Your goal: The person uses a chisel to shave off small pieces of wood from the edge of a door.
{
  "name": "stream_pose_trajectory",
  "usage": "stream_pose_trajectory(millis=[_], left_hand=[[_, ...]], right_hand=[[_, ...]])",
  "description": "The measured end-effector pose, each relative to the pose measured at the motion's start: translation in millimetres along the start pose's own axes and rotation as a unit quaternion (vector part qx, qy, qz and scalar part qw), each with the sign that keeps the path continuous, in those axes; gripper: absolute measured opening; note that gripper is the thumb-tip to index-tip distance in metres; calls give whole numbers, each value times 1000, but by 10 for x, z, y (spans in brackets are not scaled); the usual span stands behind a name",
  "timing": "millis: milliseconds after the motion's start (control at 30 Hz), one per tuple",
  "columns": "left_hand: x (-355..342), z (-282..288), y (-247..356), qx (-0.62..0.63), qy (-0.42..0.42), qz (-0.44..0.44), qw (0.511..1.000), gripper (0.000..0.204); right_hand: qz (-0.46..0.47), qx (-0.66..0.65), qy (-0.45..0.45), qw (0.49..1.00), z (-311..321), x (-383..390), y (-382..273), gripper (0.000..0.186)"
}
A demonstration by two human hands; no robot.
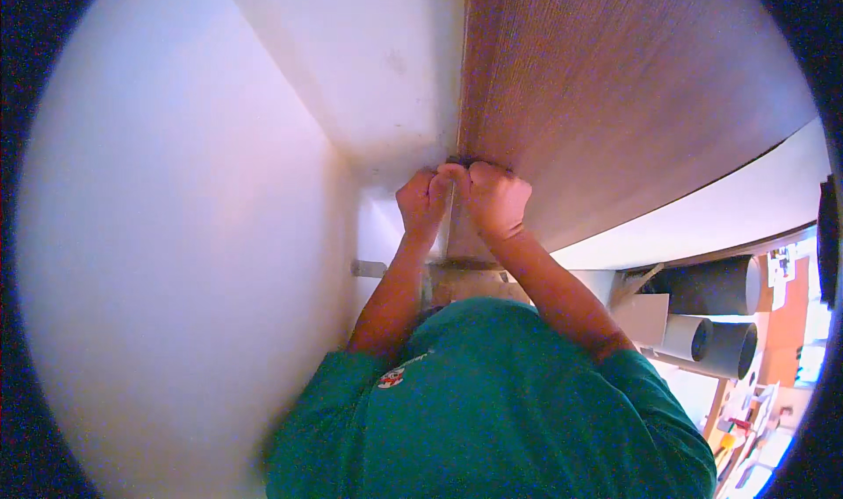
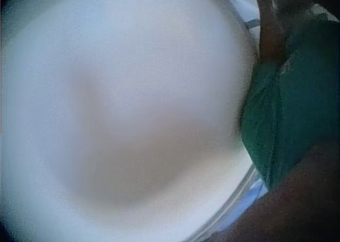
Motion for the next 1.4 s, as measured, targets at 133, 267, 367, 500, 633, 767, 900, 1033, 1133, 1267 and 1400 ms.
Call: stream_pose_trajectory(millis=[133,267,367,500,633,767,900,1033,1133,1267,1400], left_hand=[[-84,-81,203,36,20,-11,999,44],[18,-145,-98,-33,-16,-32,999,53],[215,-102,-364,-23,-24,64,997,47],[-118,-118,-66,-70,-35,-54,995,37],[106,-195,-240,-2,38,-53,998,45],[82,-41,405,170,49,19,984,32],[107,-177,764,230,-57,60,970,28],[282,-553,936,208,-205,108,950,20],[424,-763,936,166,-351,131,912,20],[313,-978,1230,181,-484,137,845,24],[176,-1137,1429,29,-626,56,777,29]], right_hand=[[-5,-16,12,1000,-56,16,57,41],[2,-2,11,1000,-182,110,96,39],[25,13,18,999,-251,101,49,37],[-8,-4,33,999,-150,-51,59,34],[25,-1,-50,998,-222,112,86,25],[25,-101,-79,991,-7,68,114,19],[-77,-278,0,957,523,139,263,21],[-165,-361,8,918,715,406,765,14],[-205,-396,2,895,737,584,1112,10],[-401,-499,28,768,1119,536,1367,15],[-395,-493,162,759,1638,556,1755,13]])
Point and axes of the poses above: each hand's wrist, its own x-axis away from the middle knuckle, its own z-axis out of the back of the hand, y = z × x, the point moved 3 cm from there along -x, towards the middle knuckle, and after that the axes turned 4 degrees about x, right-handed, at the moved point
